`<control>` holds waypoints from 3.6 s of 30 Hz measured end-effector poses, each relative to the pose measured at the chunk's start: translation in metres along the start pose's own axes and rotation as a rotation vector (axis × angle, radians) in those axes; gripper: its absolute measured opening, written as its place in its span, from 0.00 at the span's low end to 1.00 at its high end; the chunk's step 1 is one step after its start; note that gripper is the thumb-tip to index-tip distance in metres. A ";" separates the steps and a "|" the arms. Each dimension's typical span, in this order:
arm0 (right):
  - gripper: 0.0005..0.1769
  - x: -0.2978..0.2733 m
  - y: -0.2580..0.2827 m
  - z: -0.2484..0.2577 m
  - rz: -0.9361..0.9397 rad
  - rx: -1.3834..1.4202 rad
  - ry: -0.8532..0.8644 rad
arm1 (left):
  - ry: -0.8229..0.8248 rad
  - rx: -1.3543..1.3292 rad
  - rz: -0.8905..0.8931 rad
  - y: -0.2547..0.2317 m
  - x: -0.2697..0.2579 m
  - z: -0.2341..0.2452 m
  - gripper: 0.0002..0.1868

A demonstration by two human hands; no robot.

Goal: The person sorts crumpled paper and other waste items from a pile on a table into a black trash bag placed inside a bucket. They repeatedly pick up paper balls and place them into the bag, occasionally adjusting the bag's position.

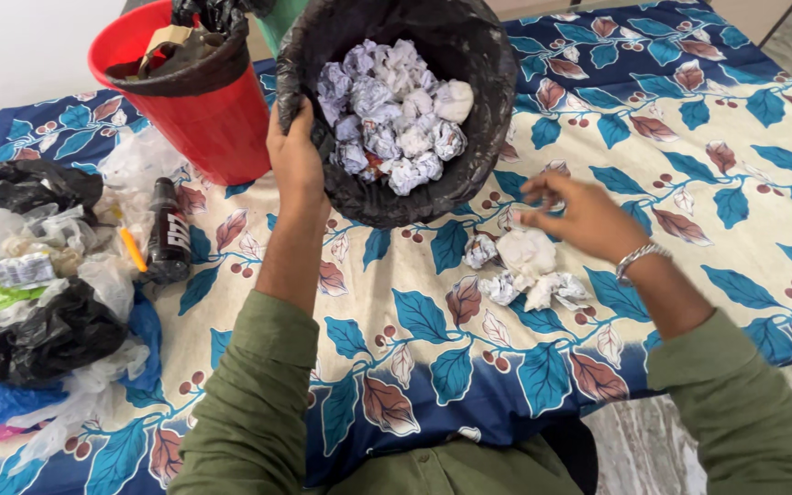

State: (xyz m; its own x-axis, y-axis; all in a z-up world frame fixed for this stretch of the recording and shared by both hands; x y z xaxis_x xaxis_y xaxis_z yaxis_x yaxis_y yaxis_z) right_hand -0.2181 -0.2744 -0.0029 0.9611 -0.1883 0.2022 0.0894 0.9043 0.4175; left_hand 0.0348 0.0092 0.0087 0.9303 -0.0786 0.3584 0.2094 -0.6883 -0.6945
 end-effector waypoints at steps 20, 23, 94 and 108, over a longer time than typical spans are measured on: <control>0.16 -0.015 -0.020 0.014 -0.078 0.347 -0.095 | -0.007 0.046 -0.018 0.000 -0.011 -0.008 0.11; 0.17 0.002 0.004 0.035 -0.184 0.402 -0.120 | 0.007 0.056 -0.007 0.000 -0.015 -0.012 0.12; 0.21 0.067 0.119 0.040 0.377 -0.196 -0.431 | -0.032 0.034 -0.008 -0.002 -0.006 -0.006 0.17; 0.26 0.105 0.131 -0.003 0.499 -0.465 -0.446 | -0.021 0.033 0.018 -0.008 -0.012 -0.008 0.15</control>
State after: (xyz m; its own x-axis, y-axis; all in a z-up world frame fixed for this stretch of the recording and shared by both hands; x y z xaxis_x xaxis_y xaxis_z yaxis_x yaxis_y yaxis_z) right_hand -0.1050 -0.1744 0.0705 0.7307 0.2322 0.6420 -0.1280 0.9703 -0.2052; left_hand 0.0196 0.0101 0.0145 0.9401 -0.0750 0.3326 0.2021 -0.6631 -0.7207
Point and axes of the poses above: each hand's wrist, its own x-axis towards the middle knuckle, its own z-axis out of the back of the hand, y = z × x, the point moved 3 cm from there along x, towards the middle knuckle, and after that the axes turned 12 degrees about -x, right-handed, at the moved point
